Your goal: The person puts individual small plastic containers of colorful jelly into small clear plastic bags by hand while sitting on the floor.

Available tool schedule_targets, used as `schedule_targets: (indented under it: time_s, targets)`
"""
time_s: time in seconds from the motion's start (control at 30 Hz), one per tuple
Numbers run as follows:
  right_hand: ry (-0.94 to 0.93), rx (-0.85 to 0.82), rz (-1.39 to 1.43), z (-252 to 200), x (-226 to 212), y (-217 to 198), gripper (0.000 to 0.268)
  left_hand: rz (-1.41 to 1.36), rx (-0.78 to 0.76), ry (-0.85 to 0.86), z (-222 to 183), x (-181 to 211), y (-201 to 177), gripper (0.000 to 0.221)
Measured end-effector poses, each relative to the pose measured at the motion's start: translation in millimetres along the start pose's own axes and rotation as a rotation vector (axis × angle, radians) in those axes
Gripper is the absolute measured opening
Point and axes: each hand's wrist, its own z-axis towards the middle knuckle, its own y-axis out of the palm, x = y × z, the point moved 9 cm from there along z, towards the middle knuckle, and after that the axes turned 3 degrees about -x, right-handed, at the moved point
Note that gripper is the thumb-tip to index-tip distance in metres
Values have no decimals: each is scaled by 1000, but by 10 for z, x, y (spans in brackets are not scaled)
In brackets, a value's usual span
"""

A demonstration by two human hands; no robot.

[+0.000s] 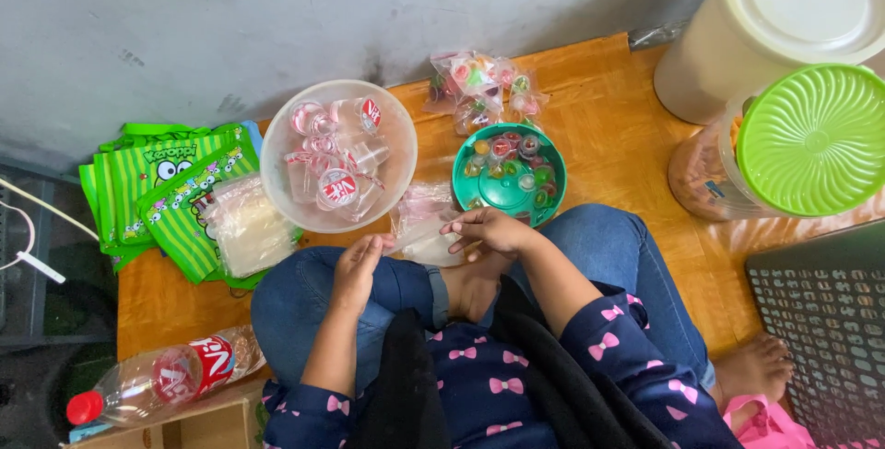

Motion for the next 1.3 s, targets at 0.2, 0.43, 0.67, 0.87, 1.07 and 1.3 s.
schedule_targets:
  time_s: [0.2, 0.43, 0.67, 0.87, 1.07, 1.3]
  targets:
    - [26, -21, -163, 78, 55, -305, 24, -31, 53, 9, 56, 211, -405, 49]
    - [127, -302, 123, 32, 256, 324, 17, 128, -470, -192, -27, 169, 334, 94]
    - [130, -454, -173, -173, 129, 537, 29, 230, -675, -405, -39, -594, 922, 73]
    - [10, 119, -748, 173, -241, -651, 50, 240, -514, -578, 117, -1138, 757, 70]
    - [206, 755, -1210, 722, 692, -2685, 40, -474, -431, -735, 120, -958, 847, 46]
    - [327, 516, -1346, 830, 621, -1756, 28, -444, -48, -73, 487, -591, 467, 64]
